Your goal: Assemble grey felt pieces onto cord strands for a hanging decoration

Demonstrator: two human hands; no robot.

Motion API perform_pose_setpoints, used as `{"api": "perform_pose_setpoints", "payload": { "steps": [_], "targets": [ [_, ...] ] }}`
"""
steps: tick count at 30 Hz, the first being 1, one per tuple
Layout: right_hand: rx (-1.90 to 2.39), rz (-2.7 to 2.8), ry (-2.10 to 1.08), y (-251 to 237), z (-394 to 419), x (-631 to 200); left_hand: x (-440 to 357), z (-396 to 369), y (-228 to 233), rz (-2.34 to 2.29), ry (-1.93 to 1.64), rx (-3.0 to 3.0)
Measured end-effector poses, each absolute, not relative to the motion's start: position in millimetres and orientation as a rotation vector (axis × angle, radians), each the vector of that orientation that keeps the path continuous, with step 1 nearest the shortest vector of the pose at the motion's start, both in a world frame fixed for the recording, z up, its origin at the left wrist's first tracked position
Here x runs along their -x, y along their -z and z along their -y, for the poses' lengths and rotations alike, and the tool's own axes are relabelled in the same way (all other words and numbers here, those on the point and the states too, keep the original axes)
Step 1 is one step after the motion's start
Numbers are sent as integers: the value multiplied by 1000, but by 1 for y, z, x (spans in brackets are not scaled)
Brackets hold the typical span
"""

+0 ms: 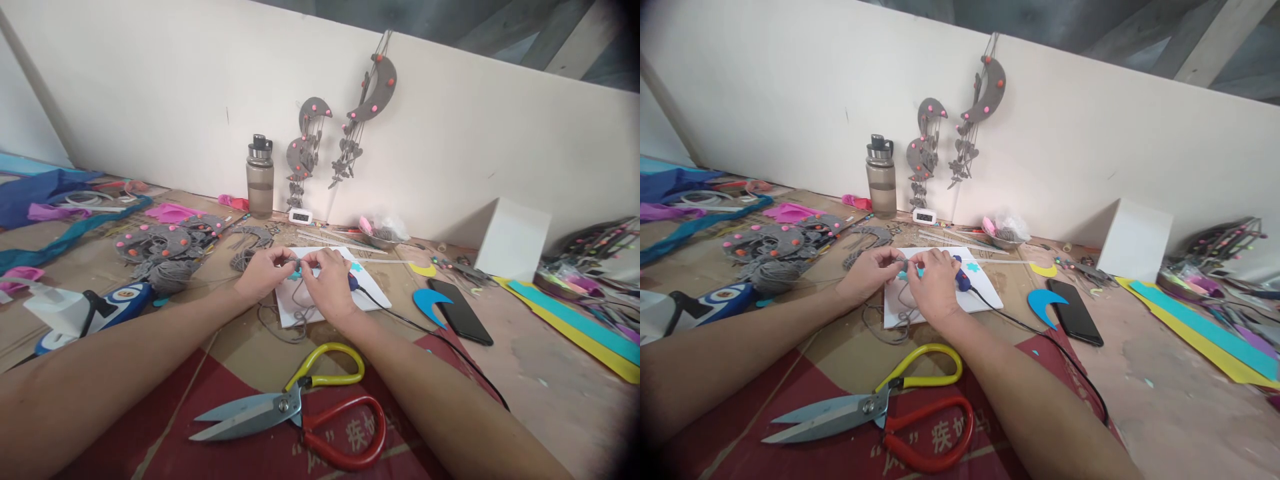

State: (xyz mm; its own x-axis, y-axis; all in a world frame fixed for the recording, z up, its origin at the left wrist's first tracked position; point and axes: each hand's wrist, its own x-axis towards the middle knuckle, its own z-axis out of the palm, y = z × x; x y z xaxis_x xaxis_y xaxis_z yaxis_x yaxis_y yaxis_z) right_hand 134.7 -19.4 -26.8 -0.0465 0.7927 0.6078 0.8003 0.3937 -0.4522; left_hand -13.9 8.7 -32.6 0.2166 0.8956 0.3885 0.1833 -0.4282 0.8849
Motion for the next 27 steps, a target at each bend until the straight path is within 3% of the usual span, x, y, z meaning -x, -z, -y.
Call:
{"api": "perform_pose_setpoints", "payload": {
  "steps": [14,27],
  "targets": [
    [1274,1560,-602,29,14,-132,15,-12,36,-961,-1171,-1741],
    [1127,1562,-498,1,10,-152,13,-17,42,-777,-1191,-1443]
  ]
}}
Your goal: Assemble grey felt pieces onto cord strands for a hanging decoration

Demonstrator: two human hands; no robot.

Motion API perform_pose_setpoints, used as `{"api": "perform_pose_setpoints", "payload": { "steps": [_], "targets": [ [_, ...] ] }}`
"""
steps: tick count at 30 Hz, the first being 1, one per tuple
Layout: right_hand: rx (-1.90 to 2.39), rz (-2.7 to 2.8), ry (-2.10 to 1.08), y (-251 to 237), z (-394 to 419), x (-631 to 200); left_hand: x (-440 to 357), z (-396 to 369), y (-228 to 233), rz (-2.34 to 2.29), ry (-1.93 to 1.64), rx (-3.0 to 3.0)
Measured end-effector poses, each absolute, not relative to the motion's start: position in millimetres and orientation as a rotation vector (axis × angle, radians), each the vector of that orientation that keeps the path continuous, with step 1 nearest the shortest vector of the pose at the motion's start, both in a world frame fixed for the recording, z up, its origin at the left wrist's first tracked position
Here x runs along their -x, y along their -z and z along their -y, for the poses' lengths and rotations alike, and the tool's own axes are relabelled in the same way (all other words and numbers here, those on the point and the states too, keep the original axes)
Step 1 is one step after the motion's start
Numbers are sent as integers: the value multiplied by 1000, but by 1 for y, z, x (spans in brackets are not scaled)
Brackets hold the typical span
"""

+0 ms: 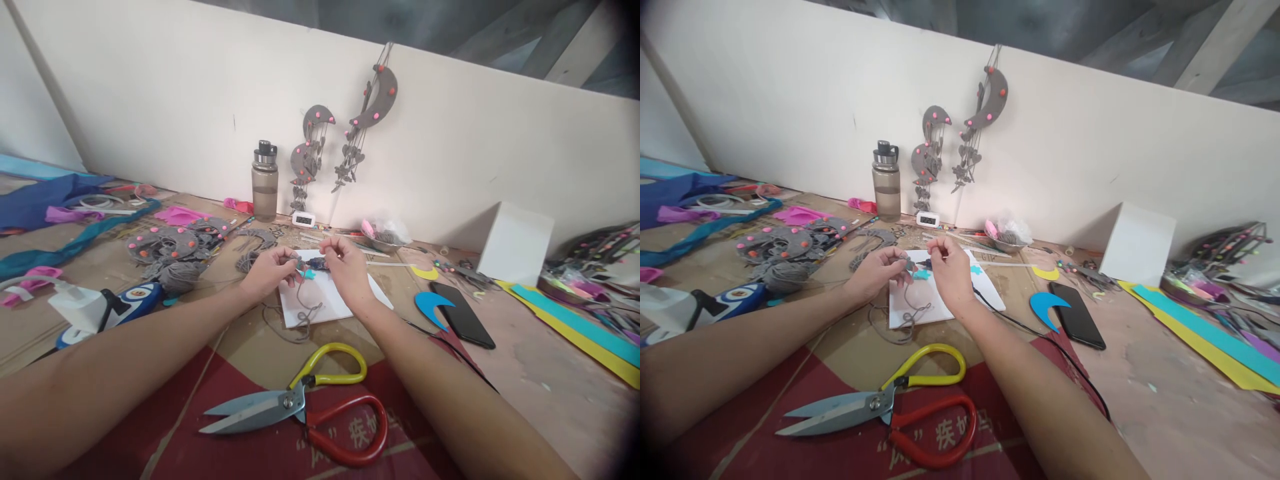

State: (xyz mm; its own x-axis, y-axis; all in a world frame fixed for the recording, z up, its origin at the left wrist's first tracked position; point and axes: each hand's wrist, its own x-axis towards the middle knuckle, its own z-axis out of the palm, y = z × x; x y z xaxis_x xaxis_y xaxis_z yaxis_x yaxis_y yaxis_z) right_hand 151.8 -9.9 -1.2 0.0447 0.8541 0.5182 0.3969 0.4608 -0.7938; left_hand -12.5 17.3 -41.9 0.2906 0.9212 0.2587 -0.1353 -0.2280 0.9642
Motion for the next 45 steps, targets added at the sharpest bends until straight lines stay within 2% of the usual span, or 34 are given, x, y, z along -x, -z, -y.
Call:
{"api": "perform_pose_setpoints", "payload": {
  "steps": [14,19,25,38,45],
  "targets": [
    [1106,1617,-478,-6,17,-147,12,-22,43,-716,-1242,-1304],
    [1042,1661,-646,-3,19,-147,13,-23,43,-774,-1240,-1313],
    [1205,1703,-464,-1,28,-143,11,-17,38,-772,-1324,-1229],
    [1132,1571,-712,15,19,-140,6,-12,39,-592,-1247,-1332],
    [1198,1665,-431,14,16,-148,12,-10,29,-816,-1223,-1572]
  ]
}}
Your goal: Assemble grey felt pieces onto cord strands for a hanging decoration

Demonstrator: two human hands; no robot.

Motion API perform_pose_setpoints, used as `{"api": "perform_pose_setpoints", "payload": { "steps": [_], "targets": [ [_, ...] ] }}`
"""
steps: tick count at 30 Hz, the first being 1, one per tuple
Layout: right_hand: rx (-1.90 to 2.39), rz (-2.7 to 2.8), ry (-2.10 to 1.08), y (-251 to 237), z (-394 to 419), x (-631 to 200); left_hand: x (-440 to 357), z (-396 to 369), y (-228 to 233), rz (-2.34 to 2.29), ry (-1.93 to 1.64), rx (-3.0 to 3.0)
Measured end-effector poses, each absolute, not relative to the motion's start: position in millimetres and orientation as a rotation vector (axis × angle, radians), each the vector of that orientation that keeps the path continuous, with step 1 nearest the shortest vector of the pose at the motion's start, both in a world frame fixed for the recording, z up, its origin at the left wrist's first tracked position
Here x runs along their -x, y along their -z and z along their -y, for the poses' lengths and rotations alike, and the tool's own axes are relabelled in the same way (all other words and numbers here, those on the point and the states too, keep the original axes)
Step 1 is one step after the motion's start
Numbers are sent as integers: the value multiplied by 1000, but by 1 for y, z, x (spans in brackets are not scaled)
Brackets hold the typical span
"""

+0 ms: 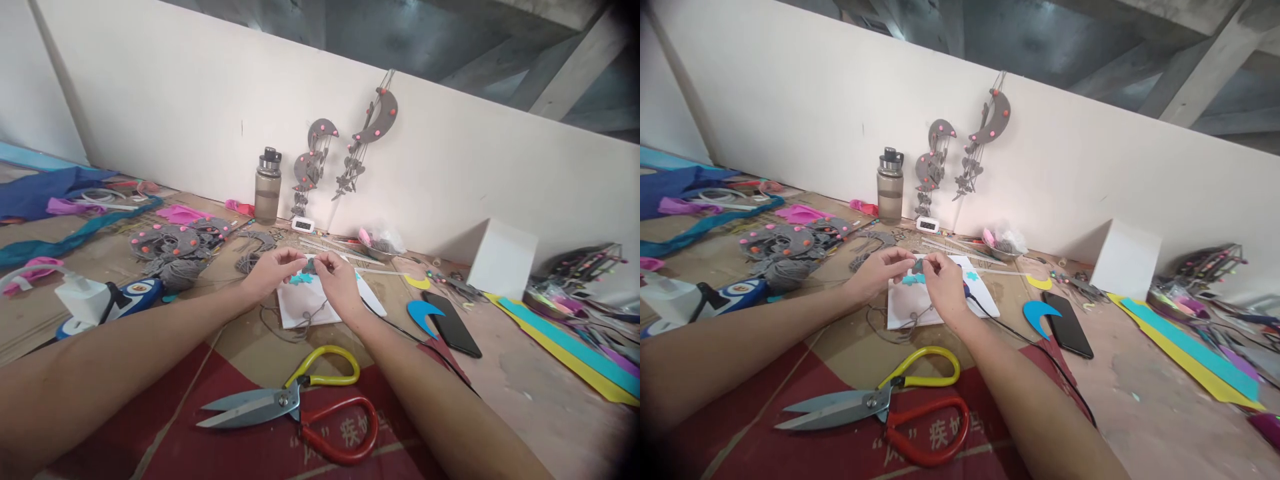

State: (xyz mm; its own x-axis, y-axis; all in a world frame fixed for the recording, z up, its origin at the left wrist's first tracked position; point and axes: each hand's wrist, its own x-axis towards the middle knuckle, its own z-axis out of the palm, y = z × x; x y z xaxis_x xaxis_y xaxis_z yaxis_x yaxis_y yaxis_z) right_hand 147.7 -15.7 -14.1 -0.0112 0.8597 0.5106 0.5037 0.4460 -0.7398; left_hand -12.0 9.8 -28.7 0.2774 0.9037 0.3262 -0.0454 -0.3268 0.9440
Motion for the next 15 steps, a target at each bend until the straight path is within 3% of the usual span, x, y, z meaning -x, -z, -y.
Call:
{"api": "perform_pose_setpoints", "payload": {
  "steps": [15],
  "targets": [
    [1272,1750,-240,18,15,-148,16,-2,23,-1147,-1313,-2447]
  ]
}}
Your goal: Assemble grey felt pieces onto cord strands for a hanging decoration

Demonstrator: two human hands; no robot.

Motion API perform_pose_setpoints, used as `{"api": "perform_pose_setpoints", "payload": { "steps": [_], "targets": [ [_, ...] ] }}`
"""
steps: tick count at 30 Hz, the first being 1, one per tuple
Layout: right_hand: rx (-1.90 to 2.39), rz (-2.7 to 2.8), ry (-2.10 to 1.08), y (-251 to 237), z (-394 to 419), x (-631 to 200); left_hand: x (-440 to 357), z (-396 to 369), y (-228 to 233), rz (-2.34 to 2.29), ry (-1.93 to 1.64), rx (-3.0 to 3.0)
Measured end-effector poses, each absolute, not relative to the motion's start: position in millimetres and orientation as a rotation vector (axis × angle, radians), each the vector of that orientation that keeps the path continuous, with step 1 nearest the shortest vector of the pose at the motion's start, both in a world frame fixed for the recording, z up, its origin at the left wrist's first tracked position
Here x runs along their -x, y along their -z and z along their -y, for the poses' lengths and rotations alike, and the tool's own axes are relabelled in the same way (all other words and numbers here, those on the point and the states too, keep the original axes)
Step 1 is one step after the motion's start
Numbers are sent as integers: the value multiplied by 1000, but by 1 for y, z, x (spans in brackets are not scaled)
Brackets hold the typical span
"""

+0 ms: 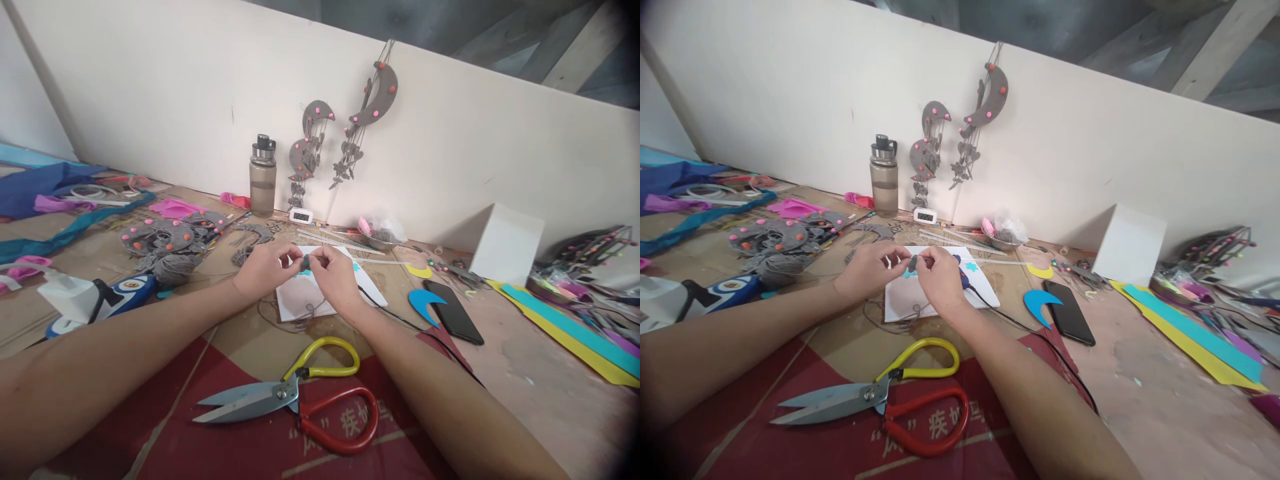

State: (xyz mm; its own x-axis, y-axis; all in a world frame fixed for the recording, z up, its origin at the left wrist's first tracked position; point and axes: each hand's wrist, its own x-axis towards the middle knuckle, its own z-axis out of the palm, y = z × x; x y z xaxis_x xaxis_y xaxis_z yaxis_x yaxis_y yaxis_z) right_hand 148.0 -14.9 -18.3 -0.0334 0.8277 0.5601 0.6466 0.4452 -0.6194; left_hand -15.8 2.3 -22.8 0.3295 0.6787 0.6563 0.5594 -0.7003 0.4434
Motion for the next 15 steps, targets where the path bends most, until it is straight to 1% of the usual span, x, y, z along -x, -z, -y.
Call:
{"api": "perform_pose_setpoints", "payload": {
  "steps": [5,9,12,15],
  "targets": [
    [1295,1754,-251,17,17,-147,19,-2,23,-1246,-1242,-2716],
    [1304,1761,-265,17,17,-147,19,-4,26,-1296,-1275,-2872],
    [1304,1771,-268,18,17,-146,19,-3,26,-1340,-1279,-2902],
    [1299,1773,-281,19,17,-146,18,-1,24,-1369,-1221,-2805]
  ]
}}
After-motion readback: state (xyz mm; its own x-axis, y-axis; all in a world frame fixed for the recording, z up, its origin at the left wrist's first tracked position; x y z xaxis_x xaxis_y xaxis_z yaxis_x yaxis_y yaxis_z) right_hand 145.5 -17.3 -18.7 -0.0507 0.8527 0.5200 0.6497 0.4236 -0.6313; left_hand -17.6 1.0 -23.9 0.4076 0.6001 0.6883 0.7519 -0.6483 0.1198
